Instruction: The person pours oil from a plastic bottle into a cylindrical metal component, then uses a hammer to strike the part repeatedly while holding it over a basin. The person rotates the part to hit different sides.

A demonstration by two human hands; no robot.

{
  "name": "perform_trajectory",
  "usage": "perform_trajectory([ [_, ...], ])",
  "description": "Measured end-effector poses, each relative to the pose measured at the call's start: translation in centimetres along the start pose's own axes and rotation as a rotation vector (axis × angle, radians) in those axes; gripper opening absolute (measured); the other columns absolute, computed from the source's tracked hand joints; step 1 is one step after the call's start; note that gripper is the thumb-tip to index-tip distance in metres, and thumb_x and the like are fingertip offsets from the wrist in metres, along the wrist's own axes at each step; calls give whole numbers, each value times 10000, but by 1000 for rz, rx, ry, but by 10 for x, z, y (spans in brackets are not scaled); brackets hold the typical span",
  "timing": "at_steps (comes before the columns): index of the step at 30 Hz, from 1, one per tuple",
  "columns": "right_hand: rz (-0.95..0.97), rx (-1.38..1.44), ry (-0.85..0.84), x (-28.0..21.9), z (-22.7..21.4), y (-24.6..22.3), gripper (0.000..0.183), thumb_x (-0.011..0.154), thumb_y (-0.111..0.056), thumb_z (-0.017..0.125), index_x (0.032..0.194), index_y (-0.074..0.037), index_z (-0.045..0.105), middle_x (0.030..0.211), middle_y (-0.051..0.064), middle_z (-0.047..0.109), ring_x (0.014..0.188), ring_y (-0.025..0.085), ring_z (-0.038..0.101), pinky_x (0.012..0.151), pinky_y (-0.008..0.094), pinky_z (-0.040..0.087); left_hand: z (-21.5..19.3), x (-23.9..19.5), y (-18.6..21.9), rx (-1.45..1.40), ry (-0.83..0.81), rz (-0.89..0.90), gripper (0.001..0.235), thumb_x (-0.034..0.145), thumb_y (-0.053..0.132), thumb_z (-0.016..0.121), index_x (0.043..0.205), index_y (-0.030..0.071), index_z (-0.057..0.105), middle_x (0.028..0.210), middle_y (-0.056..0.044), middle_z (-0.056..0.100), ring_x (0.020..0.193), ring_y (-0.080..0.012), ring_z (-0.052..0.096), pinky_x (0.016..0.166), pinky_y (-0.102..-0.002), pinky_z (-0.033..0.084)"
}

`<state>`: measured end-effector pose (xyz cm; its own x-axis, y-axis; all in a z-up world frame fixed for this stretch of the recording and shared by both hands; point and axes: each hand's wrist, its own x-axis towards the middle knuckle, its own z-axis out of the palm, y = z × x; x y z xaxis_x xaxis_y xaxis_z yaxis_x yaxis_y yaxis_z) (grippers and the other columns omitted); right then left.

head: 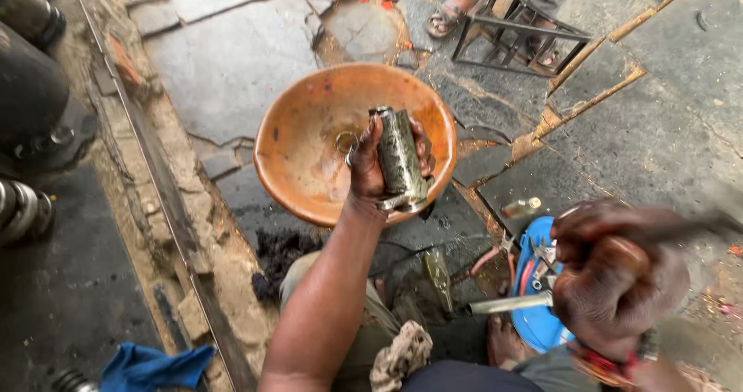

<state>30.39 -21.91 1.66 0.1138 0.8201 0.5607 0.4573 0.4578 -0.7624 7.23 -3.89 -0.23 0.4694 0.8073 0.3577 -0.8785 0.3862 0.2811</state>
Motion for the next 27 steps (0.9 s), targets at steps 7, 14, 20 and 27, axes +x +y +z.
perform_trajectory([
  [7,885,399,-105,-9,35,13,416,1022,-378,430,1210,-60,623,978,111,695,943,238,649,877,341,525,2,-1,0,89,70,3,562,967,545,671,1155,19,606,918,-141,630,779,-273,626,715,-402,555],
  [14,146,94,-135,-29,-13,61,484,1021,-338,598,1370,-19,493,1225,152,582,1023,246,586,807,371,530,-1,5,7,13,-72,-27,600,990,577,631,1161,3,613,918,-146,637,805,-271,627,732,-404,552],
  [20,21,61,-235,4,22,21,174,1113,-272,560,1090,-108,613,1078,97,660,997,209,670,828,360,574,-9,14,4,17,12,42,567,1011,556,627,1156,8,605,921,-153,630,801,-288,625,730,-431,551],
  [27,318,353,-105,-12,5,2,560,828,-86,752,1336,-61,517,1235,129,607,1129,287,598,899,428,540,-2,5,-2,-38,-38,4,564,1026,535,631,1152,-14,609,927,-161,632,794,-280,637,731,-417,558],
])
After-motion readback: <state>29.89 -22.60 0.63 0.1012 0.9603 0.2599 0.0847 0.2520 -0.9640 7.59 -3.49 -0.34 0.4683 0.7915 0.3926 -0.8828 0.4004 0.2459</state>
